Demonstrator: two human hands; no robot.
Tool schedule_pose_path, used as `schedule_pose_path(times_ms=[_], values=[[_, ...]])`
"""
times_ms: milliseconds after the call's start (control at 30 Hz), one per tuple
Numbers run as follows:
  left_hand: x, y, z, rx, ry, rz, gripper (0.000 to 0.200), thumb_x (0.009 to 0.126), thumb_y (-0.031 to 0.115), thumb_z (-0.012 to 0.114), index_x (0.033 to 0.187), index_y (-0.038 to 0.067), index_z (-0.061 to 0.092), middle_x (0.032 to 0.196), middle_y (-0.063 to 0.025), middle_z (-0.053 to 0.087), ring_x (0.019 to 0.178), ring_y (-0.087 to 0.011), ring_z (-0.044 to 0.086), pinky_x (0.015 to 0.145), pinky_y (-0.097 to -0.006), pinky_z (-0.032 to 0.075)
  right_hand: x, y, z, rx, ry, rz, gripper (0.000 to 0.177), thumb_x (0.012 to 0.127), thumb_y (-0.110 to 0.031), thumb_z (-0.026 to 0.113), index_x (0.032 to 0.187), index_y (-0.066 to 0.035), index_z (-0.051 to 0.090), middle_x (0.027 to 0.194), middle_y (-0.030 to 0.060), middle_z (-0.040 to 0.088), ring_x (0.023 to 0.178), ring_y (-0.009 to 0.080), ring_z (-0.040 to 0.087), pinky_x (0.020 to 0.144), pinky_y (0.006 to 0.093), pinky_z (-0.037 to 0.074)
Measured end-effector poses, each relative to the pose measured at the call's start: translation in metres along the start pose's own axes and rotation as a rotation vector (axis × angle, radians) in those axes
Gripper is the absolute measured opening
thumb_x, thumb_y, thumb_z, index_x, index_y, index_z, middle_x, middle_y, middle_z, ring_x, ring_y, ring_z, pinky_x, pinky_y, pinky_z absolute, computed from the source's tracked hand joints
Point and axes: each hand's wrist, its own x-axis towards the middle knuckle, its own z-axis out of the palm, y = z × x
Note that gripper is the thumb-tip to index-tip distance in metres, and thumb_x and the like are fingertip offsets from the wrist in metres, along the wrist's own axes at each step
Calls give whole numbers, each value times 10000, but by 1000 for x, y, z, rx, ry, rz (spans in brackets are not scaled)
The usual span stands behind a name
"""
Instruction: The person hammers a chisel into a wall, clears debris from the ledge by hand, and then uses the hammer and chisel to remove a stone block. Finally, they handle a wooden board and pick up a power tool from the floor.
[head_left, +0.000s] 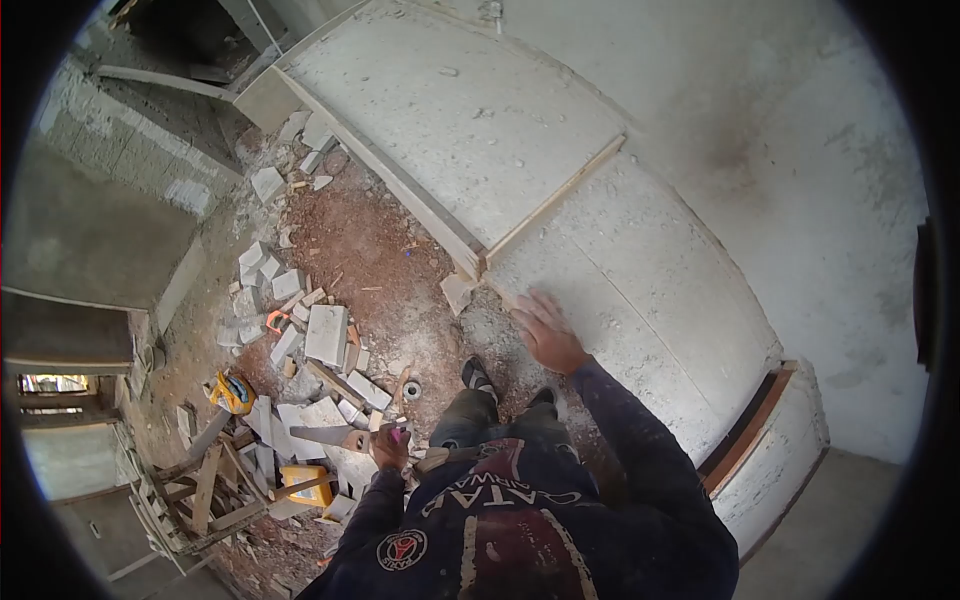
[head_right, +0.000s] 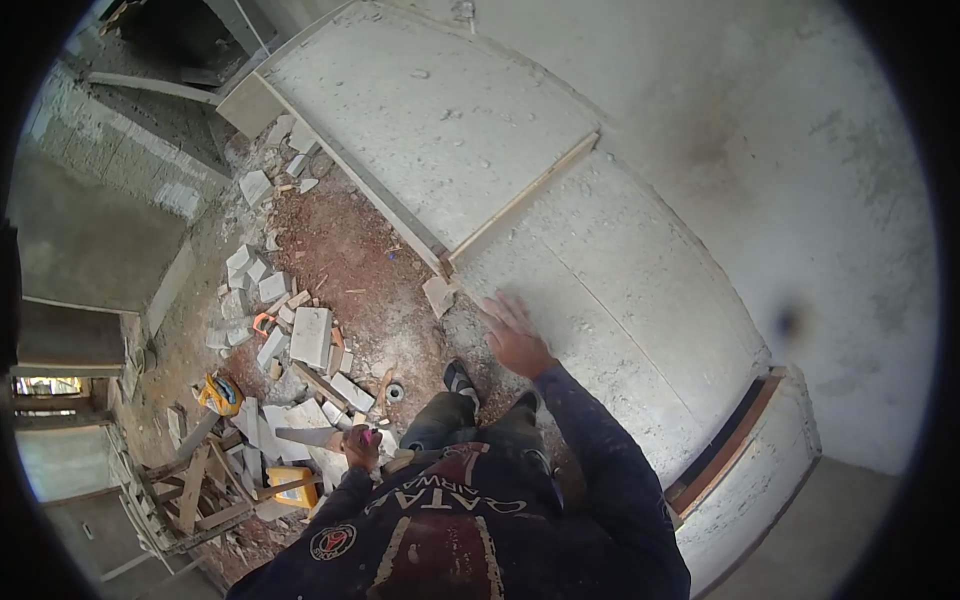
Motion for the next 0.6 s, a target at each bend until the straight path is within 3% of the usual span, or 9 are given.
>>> schedule_pose_path(times_ms=[100, 167, 200, 233, 300, 367, 400, 467, 600], values=[[8, -22, -7, -84, 38, -63, 365, 704, 243, 772, 983, 64, 620, 909, -156, 657, 949, -362, 578, 848, -469, 457, 47, 6, 17, 84, -121, -167, 466, 854, -184, 636, 1307, -115, 550, 1437, 115, 457, 1405, 355, 316, 1156, 547, 220], [8, -27, -20, -161, 158, -150, 346, 697, 230, 772, 956, 54, 624, 863, -143, 658, 888, -341, 603, 846, -450, 456, 61, 28, 17, 17, -69, -137, 472, 859, -214, 638, 1310, -111, 548, 1435, 108, 458, 1397, 371, 320, 1149, 556, 226], [10, -26, -24, -149, 291, -38, 324, 698, 228, 766, 940, 61, 629, 867, -142, 658, 833, -332, 614, 822, -442, 465, 66, 35, 15, 13, -74, -130, 472, 859, -214, 638, 1310, -111, 548, 1435, 108, 458, 1397, 371, 320, 1149, 556, 226], [12, -34, -25, -117, 309, 10, 314, 698, 236, 760, 932, 70, 632, 870, -133, 659, 839, -331, 613, 791, -440, 476, 73, 43, 5, -46, -77, -93, 466, 868, -220, 630, 1312, -110, 546, 1429, 109, 462, 1384, 378, 333, 1144, 566, 225], [12, -54, -16, -220, 283, -120, 310, 699, 253, 757, 922, 75, 637, 880, -125, 663, 838, -337, 611, 773, -454, 482, 80, 62, -11, -121, -87, -29, 459, 877, -225, 622, 1315, -109, 544, 1423, 111, 465, 1371, 385, 346, 1140, 576, 224], [7, -60, -10, -248, 256, -221, 313, 701, 252, 752, 935, 78, 635, 867, -120, 666, 839, -338, 608, 789, -452, 484, 96, 79, -14, -406, 63, 373, 435, 913, -225, 584, 1322, -85, 528, 1409, 144, 466, 1341, 389, 375, 1136, 534, 255], [3, -62, -6, -271, 250, -301, 323, 704, 259, 752, 943, 78, 633, 860, -124, 668, 842, -336, 611, 793, -448, 486, 103, 88, -18, -404, 56, 373, 435, 913, -225, 584, 1322, -85, 528, 1409, 144, 466, 1341, 389, 375, 1136, 534, 255], [-8, -53, 0, -265, 281, -374, 363, 708, 296, 764, 962, 76, 628, 843, -137, 676, 827, -317, 629, 790, -438, 497, 120, 97, -33, -73, 337, 480, 454, 956, -241, 551, 1356, -42, 474, 1409, 176, 458, 1327, 376, 403, 1112, 460, 313], [-21, -42, 18, -300, 323, -420, 364, 718, 299, 782, 948, 64, 627, 841, -137, 679, 756, -284, 646, 712, -426, 519, 173, 29, -70, 65, 417, 191, 431, 975, -228, 524, 1332, 7, 475, 1391, 204, 465, 1294, 379, 439, 1084, 417, 356]])
